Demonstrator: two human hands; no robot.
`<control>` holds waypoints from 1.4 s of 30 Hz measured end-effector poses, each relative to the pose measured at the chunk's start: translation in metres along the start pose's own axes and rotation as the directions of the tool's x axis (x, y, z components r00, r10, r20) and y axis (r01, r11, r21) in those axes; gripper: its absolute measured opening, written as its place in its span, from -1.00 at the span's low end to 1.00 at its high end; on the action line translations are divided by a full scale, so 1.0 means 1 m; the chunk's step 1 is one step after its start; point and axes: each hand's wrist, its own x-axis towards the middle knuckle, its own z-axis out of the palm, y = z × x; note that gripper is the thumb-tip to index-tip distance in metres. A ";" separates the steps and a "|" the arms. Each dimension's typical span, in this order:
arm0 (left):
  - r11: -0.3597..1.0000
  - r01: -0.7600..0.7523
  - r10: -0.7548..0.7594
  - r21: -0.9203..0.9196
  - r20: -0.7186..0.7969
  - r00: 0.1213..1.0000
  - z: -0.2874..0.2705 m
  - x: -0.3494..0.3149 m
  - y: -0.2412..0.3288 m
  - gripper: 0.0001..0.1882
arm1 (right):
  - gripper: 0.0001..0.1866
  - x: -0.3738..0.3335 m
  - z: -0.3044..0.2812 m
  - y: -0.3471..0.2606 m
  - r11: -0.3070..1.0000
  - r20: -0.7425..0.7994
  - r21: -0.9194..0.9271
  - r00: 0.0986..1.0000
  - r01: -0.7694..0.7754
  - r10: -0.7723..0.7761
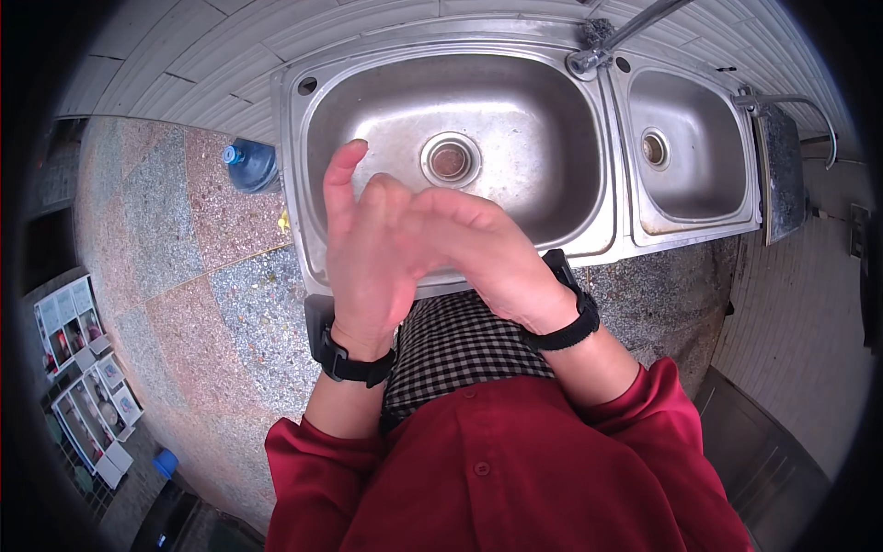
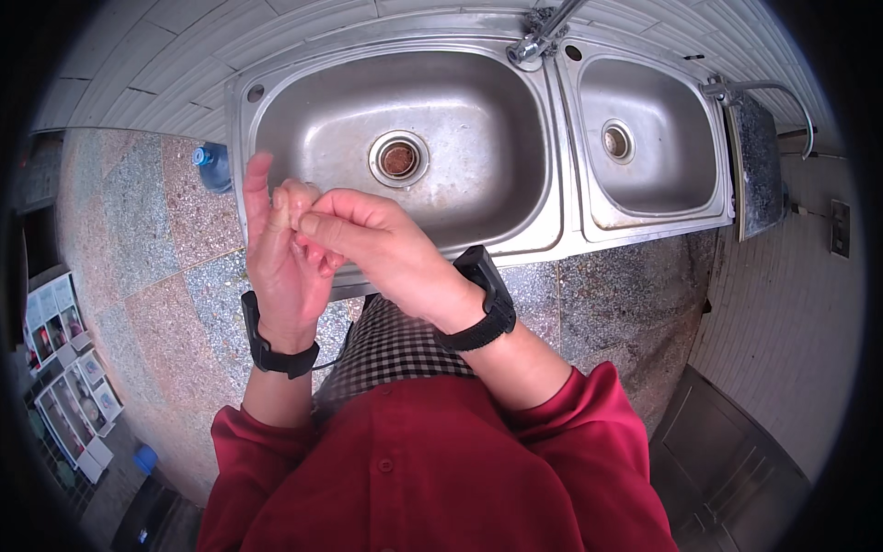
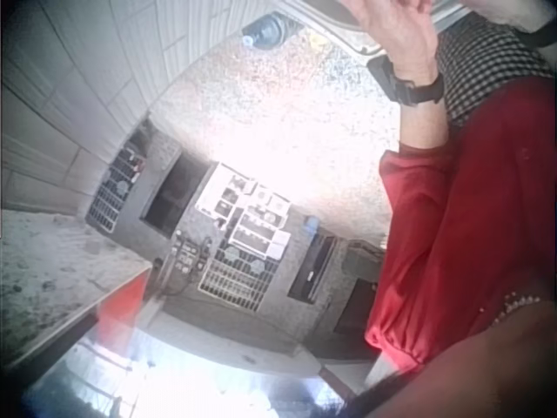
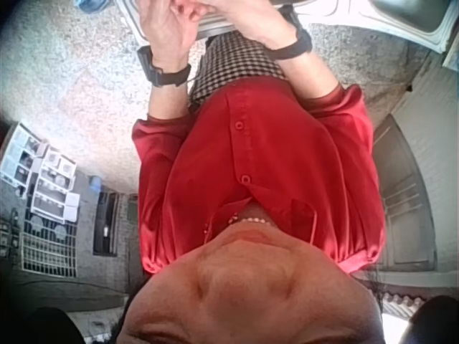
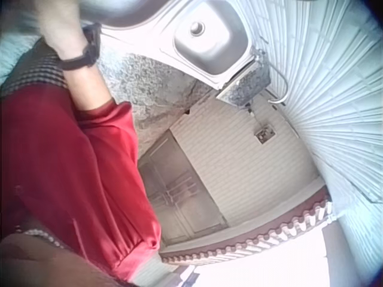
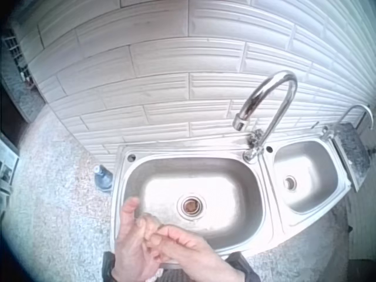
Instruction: The person is washing their hands in a utility sink using water and liquid soap from a yellow container.
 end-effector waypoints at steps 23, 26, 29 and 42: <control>0.998 0.050 -0.045 0.023 -0.182 0.982 0.010 -0.007 -0.003 -0.60 | -0.86 0.003 -0.004 0.004 -0.105 0.333 -0.921 0.618 0.375 -0.712; 0.998 0.044 -0.040 0.035 -0.098 0.994 -0.002 -0.008 -0.006 -0.60 | -0.87 0.003 -0.005 0.005 -0.063 0.432 -0.849 0.620 0.525 -0.655; 0.999 0.021 -0.026 -0.041 -0.110 0.994 -0.001 -0.009 -0.001 -0.60 | -0.92 -0.001 -0.005 0.003 0.029 0.381 -0.862 0.683 0.506 -0.624; 0.994 0.015 -0.013 -0.112 0.017 1.000 -0.012 -0.003 -0.003 -0.65 | -0.87 0.006 -0.001 0.002 0.711 -0.107 -0.657 0.903 0.250 -0.416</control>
